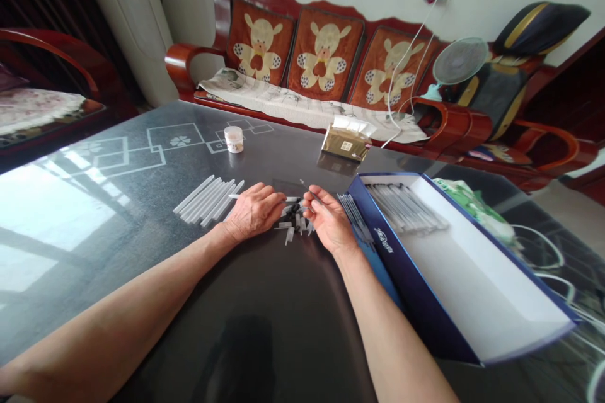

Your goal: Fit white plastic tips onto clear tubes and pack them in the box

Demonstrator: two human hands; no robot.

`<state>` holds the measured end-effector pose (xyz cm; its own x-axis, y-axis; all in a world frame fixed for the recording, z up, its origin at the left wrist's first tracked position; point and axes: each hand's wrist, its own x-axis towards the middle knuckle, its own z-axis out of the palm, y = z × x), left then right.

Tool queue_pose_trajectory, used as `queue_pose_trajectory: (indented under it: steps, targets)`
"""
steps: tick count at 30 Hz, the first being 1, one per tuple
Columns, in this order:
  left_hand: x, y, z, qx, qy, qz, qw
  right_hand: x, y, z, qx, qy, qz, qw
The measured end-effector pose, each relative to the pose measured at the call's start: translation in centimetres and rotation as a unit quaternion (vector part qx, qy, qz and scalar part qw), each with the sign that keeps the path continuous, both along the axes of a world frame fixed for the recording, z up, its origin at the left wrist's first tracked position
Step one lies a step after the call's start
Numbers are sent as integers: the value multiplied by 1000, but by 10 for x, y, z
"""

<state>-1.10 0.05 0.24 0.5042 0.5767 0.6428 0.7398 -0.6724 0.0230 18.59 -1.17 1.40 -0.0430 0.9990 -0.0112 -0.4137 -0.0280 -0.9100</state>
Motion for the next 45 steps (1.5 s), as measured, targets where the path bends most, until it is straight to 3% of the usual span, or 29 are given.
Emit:
queue_pose_trajectory:
  steps: [5, 12, 22, 26, 30, 37, 45]
  targets:
    - [0, 2, -1, -3, -6, -7, 1000, -1, 3, -6, 15, 69, -47, 996]
    - [1, 3, -1, -10, -12, -14, 1000, -3, 3, -12, 65, -2, -67, 996]
    - [2, 1, -2, -13, -4, -15, 1000, -7, -2, -12, 62, -47, -28, 997]
    - [4, -4, 1, -24, 1, -33, 999, -13, -8, -10, 78, -130, 16, 988]
    - [5, -7, 2, -26, -14, 3, 1000, -19, -10, -9, 98, -244, 7, 965]
    - [2, -2, -2, -9, -31, 55, 998, -9, 0, -1, 37, -17, -70, 997]
    - [3, -1, 0, -33, -10, -9, 999, -8, 9, -2, -31, 58, -103, 993]
